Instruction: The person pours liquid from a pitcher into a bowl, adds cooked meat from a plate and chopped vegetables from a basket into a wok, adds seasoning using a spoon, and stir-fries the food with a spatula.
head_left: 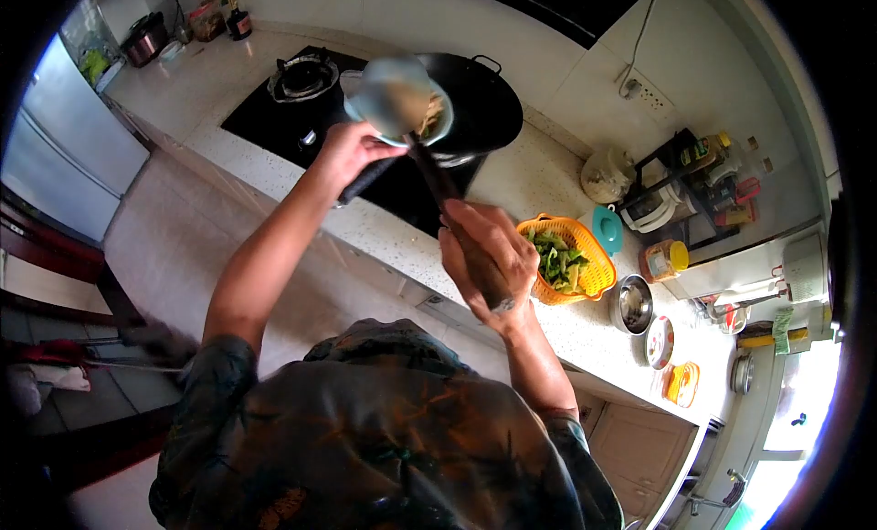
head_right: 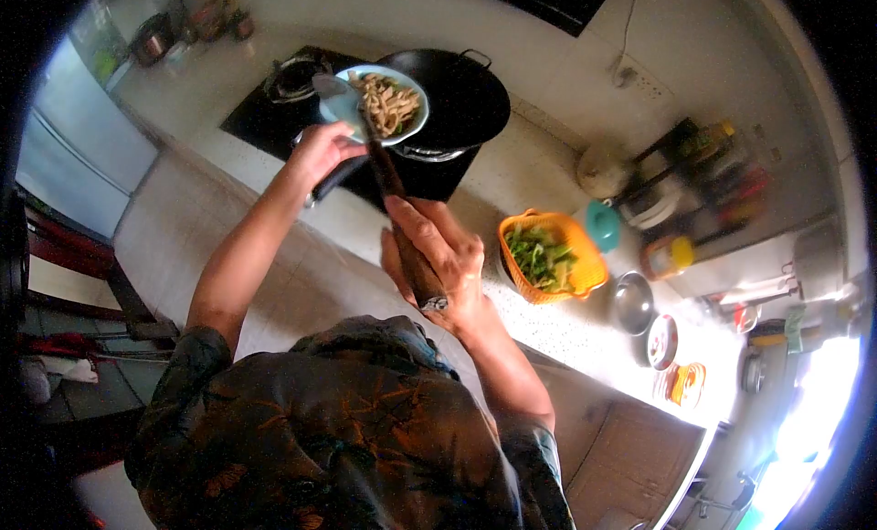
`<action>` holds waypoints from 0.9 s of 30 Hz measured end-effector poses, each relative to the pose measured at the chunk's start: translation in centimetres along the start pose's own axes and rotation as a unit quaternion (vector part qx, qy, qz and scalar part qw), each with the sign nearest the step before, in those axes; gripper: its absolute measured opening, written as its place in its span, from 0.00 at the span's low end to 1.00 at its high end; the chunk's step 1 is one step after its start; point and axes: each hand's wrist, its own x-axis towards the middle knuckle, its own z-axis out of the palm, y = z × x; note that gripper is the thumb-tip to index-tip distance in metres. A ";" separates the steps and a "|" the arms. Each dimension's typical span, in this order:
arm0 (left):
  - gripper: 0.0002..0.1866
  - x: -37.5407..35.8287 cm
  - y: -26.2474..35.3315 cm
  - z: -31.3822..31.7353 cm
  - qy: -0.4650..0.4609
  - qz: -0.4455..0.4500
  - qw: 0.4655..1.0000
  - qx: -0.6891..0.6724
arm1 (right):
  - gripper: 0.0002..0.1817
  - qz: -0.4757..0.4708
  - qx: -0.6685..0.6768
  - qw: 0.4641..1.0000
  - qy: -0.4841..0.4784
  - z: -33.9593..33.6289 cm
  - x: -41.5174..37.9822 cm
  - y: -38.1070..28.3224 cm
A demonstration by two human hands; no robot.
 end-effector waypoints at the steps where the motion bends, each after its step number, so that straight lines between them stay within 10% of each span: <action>1: 0.13 0.0 -0.1 0.0 -0.001 -0.009 1.000 -0.003 | 0.18 -0.001 0.004 1.000 0.003 0.0 0.1 -0.1; 27: 0.20 -0.7 -0.6 -1.5 0.012 0.032 0.998 -0.051 | 0.17 -0.026 -0.101 0.994 -0.044 -4.4 -1.0 -2.6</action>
